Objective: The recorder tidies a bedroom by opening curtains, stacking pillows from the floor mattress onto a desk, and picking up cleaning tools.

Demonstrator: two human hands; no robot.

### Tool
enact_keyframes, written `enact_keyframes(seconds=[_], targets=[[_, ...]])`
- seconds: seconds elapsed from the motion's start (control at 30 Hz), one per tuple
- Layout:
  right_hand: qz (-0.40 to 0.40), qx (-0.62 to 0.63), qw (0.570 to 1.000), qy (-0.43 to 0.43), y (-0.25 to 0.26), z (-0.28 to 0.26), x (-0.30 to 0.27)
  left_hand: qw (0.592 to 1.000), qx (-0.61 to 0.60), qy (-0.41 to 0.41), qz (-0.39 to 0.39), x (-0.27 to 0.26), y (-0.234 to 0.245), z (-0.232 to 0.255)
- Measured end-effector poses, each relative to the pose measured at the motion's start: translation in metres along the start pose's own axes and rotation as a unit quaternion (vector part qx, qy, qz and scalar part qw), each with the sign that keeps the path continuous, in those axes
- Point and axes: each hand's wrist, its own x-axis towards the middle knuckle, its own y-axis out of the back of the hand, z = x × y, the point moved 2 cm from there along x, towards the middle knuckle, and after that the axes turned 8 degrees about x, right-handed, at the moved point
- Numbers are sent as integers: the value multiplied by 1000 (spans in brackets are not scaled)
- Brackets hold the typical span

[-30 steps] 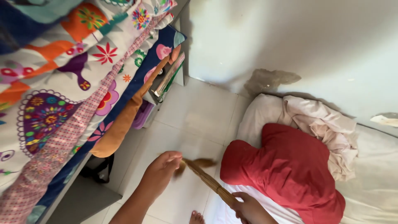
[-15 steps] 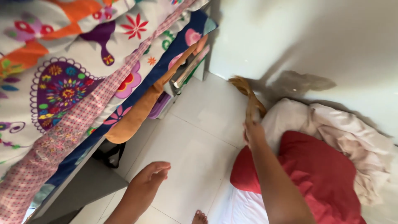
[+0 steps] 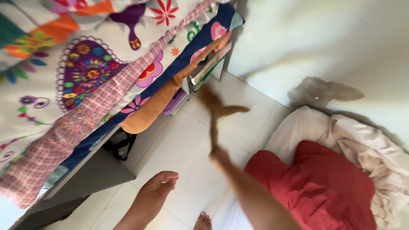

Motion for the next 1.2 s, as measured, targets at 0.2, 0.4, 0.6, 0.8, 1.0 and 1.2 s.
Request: enact_keyframes(seconds=[0.2,0.4,0.6,0.8,1.0,1.2], targets=[[-159,105,982,9,11,-29,-270,992,-74,-102,-31,7,-16,-11],[-67,225,971,33,50,94,-340,980,-107,-165,-20,-42,24,-23],[97,98,987,-86,112,82,-303,997,-2,-54,50,-140,67,-70],[91,322,935,-118,84,34,-225,998,-2,4,57,-179,90,-176],[-9,-32,999,-20,-117,67,-303,997,-32,-12,65,-220,102,-193],[-120,197,973,-9,-99,72,-483,989,-110,-83,57,-254,115,-211]])
